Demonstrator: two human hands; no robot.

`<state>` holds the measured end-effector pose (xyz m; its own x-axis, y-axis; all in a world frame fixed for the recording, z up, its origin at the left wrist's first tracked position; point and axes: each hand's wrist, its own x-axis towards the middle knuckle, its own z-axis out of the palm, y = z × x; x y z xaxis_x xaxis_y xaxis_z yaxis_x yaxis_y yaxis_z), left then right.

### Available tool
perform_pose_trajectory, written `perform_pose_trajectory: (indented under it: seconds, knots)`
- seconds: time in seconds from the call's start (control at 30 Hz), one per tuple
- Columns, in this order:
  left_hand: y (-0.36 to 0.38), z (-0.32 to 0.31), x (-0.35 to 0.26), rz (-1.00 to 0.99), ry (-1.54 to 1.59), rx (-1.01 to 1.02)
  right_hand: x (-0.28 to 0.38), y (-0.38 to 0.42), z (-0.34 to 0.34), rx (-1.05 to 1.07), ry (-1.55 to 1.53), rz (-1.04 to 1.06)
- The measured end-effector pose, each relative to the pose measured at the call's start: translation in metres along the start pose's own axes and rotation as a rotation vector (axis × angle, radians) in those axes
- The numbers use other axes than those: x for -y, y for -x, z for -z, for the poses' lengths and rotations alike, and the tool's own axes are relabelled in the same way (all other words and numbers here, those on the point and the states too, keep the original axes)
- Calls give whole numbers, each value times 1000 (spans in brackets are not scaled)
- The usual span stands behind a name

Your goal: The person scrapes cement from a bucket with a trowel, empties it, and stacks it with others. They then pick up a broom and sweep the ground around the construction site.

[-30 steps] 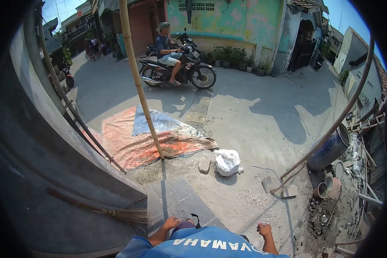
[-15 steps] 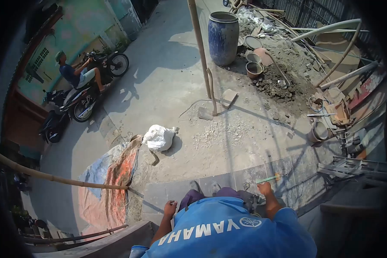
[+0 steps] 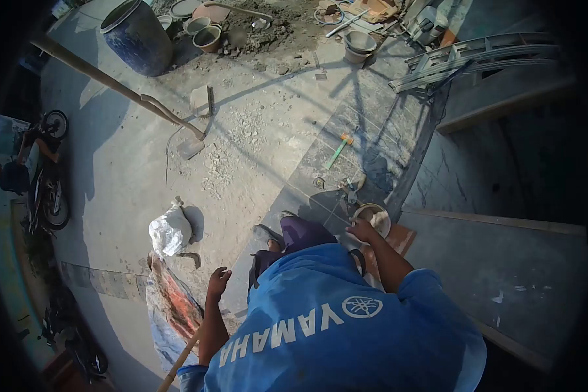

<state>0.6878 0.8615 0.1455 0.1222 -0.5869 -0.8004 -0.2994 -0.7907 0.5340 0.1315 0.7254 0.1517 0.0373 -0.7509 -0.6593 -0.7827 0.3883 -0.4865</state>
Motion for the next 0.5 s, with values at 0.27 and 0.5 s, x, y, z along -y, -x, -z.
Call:
perform_pose_trajectory:
  seconds: [0.27,0.5]
  knots:
    - [-37,-65,-43,-249,-4,390,-34,31,-25,266,108,-185]
    - [-30,-129,-101,-211,-363,535,-50,-88,29,299,266,-152]
